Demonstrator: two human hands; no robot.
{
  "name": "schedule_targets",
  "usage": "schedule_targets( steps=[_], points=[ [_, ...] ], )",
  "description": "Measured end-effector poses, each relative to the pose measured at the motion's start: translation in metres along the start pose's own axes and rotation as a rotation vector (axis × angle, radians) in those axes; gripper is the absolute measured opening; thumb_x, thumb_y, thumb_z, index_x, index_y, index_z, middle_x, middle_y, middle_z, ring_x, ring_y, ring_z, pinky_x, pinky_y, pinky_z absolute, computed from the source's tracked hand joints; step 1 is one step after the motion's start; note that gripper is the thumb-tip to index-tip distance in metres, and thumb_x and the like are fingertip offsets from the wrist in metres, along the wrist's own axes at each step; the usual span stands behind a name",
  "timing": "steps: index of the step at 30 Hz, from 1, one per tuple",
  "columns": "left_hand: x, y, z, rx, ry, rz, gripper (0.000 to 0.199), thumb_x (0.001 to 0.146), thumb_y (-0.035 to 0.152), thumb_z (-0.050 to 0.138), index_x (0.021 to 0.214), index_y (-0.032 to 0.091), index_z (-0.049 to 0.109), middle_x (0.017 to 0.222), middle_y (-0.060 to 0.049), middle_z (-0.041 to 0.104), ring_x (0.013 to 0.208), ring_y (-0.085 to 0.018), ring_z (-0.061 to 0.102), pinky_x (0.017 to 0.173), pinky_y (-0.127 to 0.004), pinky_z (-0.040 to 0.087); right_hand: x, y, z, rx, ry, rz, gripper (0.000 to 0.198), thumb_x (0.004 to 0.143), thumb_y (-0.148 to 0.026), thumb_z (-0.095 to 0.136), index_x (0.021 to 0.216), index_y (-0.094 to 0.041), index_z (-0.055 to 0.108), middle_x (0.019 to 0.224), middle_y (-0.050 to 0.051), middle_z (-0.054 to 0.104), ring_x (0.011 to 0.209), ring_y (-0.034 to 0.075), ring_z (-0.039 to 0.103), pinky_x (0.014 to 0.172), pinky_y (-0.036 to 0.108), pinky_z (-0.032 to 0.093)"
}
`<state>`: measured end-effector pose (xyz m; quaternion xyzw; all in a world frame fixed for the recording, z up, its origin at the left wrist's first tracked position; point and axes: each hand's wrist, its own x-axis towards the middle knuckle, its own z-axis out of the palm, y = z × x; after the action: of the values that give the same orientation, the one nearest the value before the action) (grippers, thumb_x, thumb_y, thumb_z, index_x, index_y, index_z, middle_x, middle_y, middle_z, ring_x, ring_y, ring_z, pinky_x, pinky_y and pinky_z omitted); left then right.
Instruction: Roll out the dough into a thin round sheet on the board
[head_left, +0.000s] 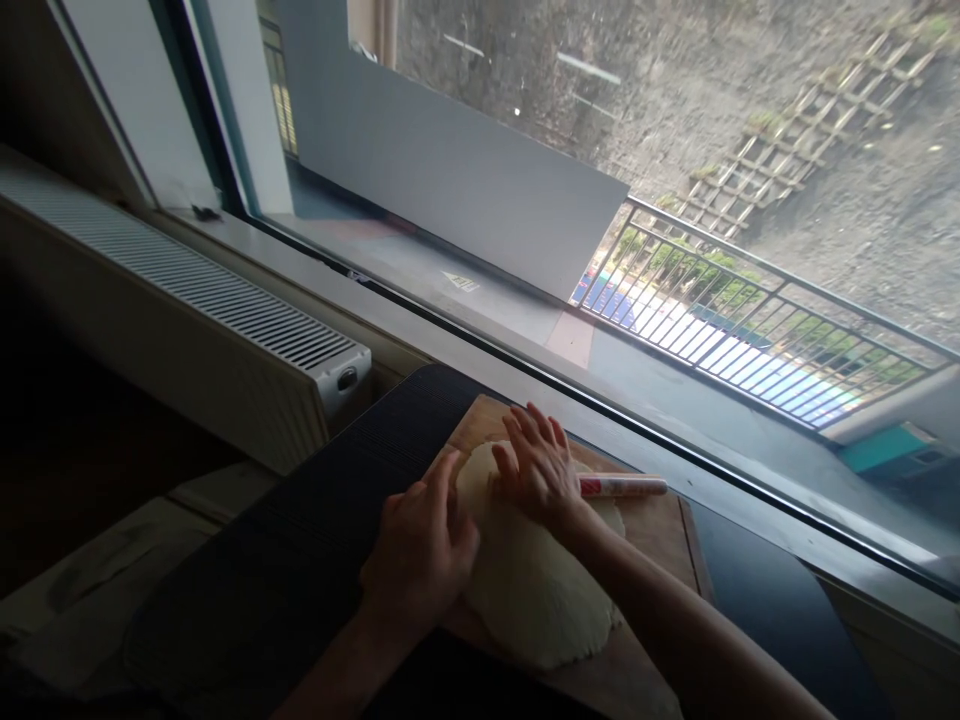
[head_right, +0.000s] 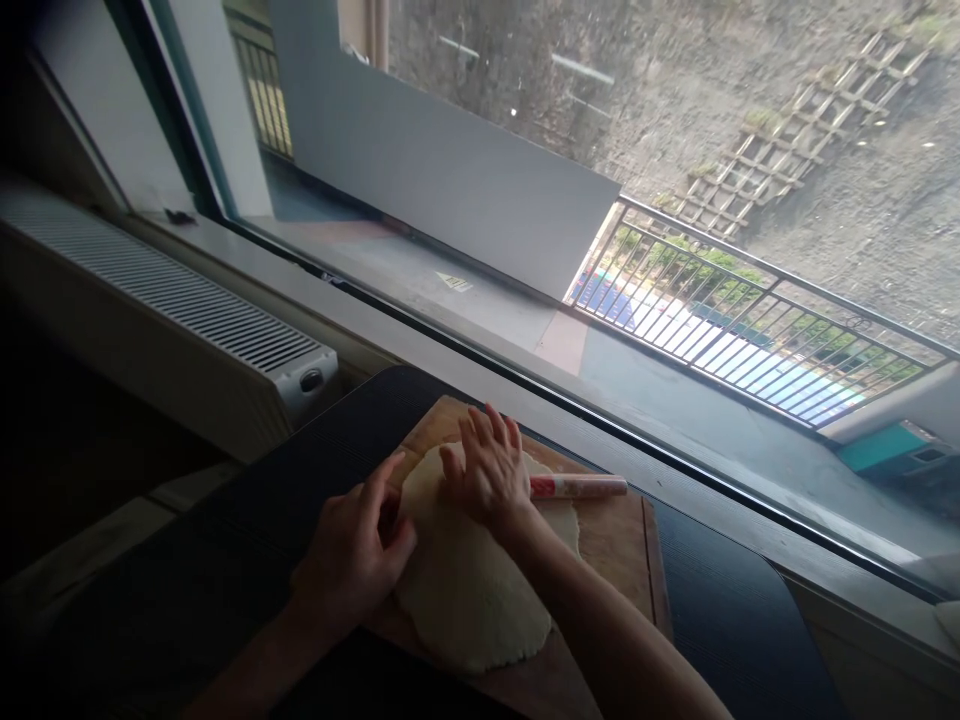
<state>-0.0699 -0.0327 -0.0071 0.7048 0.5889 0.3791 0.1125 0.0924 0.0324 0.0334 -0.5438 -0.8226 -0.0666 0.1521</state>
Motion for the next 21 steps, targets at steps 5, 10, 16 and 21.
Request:
schedule_targets(
  steps=[5, 10, 16, 21],
  points=[
    [0.000, -0.001, 0.001, 0.041, -0.007, -0.001, 0.063, 0.075, 0.018, 0.050, 0.134, 0.019, 0.030, 0.091, -0.004, 0.063, 0.085, -0.020, 0.059, 0.081, -0.037, 0.040, 0.009, -0.003, -0.001, 0.034, -0.040, 0.052, 0.051, 0.093, -0.041, 0.030, 0.134, -0.013, 0.038, 0.141, 0.012, 0.036, 0.134, 0.025, 0.022, 0.105, 0.045, 0.025],
    [-0.002, -0.003, 0.005, 0.049, -0.011, -0.013, 0.064, 0.075, 0.017, 0.050, 0.135, 0.019, 0.028, 0.090, -0.004, 0.062, 0.084, -0.019, 0.058, 0.081, -0.036, 0.040, -0.072, -0.015, -0.018, 0.085, -0.166, -0.162, 0.057, 0.089, -0.041, 0.039, 0.140, -0.016, 0.029, 0.145, 0.008, 0.029, 0.135, 0.022, 0.019, 0.108, 0.040, 0.024],
    [0.000, -0.001, 0.003, 0.043, -0.035, -0.040, 0.064, 0.074, 0.018, 0.050, 0.134, 0.019, 0.030, 0.086, -0.003, 0.063, 0.082, -0.020, 0.059, 0.081, -0.037, 0.039, 0.045, 0.017, 0.014, 0.046, -0.081, 0.089, 0.056, 0.093, -0.046, 0.025, 0.136, -0.010, 0.034, 0.146, 0.013, 0.025, 0.136, 0.025, 0.013, 0.107, 0.049, 0.019],
    [-0.002, -0.003, 0.003, 0.034, -0.007, -0.029, 0.066, 0.074, 0.018, 0.049, 0.136, 0.019, 0.027, 0.094, -0.005, 0.063, 0.084, -0.020, 0.059, 0.083, -0.039, 0.040, 0.030, 0.010, 0.008, 0.068, -0.100, 0.046, 0.055, 0.093, -0.045, 0.029, 0.138, -0.015, 0.031, 0.145, 0.012, 0.028, 0.135, 0.025, 0.019, 0.105, 0.048, 0.026]
  ],
)
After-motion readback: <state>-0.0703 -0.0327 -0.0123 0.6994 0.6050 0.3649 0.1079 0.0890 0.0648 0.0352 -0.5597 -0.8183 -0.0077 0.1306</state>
